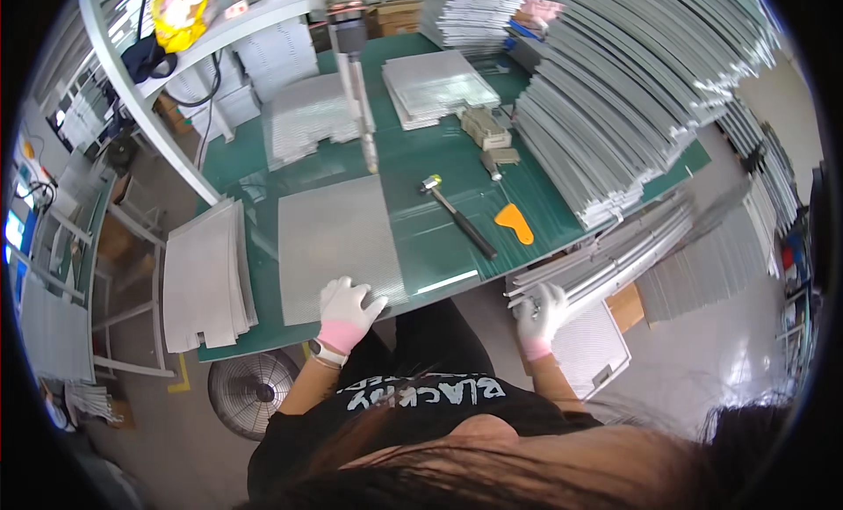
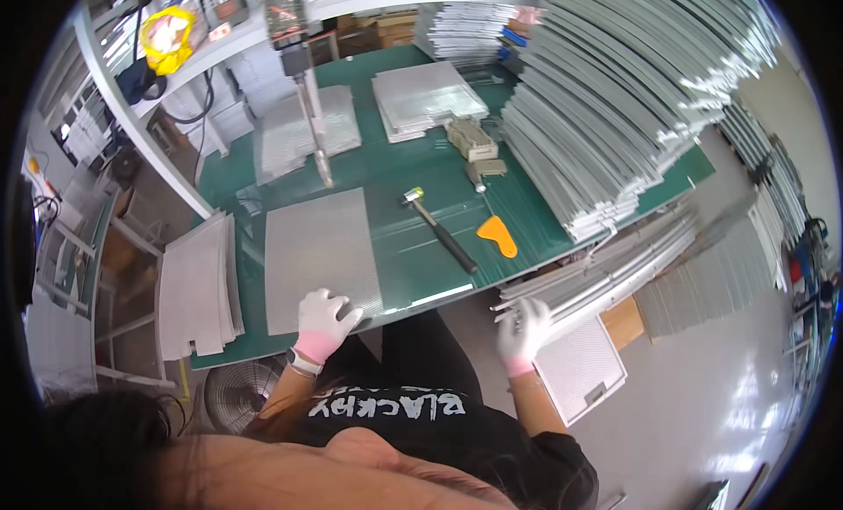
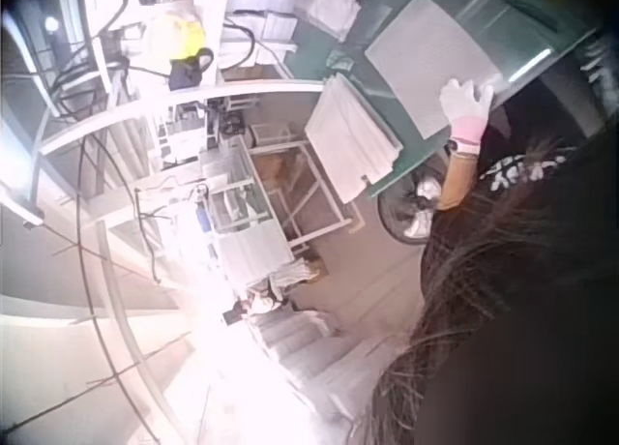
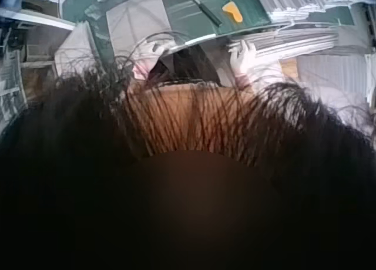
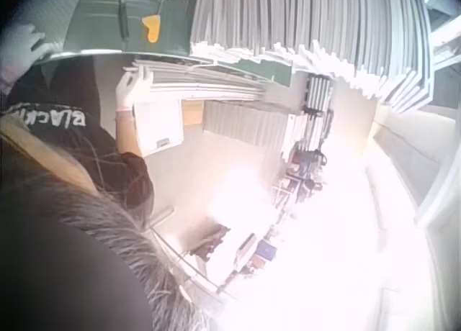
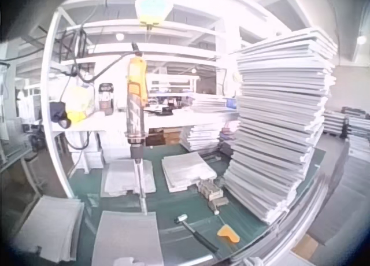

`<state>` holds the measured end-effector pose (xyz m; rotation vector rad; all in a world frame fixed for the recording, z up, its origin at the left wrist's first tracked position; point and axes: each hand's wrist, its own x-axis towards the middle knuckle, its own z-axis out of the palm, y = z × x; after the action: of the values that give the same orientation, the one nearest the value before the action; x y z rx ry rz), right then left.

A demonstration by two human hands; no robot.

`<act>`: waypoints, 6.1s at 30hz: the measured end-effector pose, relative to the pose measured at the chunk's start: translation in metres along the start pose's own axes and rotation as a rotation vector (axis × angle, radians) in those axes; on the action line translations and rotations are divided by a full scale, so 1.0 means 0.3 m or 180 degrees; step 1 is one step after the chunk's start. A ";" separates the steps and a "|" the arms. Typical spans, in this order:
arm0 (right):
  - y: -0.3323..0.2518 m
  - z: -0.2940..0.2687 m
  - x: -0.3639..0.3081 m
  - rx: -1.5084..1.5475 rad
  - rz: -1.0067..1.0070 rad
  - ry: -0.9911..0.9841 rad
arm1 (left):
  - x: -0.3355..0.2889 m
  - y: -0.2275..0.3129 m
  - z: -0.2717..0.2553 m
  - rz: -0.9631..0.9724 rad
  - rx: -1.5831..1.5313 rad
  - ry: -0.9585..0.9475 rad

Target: Assemble metal mesh filters by placing mesh in frames and securing them with a drill.

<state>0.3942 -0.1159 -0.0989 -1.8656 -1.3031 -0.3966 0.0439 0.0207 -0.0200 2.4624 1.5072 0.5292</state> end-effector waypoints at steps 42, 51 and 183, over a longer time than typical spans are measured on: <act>-0.651 0.303 0.319 0.1702 0.0280 -0.2519 | -0.125 -0.210 -0.125 -0.1699 -0.1732 0.1281; -0.602 0.361 0.269 0.1144 -0.0127 -0.2299 | -0.161 -0.230 -0.046 -0.1142 -0.0346 0.1105; 0.230 0.755 0.983 0.0080 0.1421 -0.0309 | -0.137 -0.097 -0.125 0.0104 0.0075 0.1107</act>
<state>0.5371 0.2338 -0.0789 -2.1034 -0.9066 -0.0545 -0.0119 -0.0028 -0.0040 2.5135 1.5996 0.9943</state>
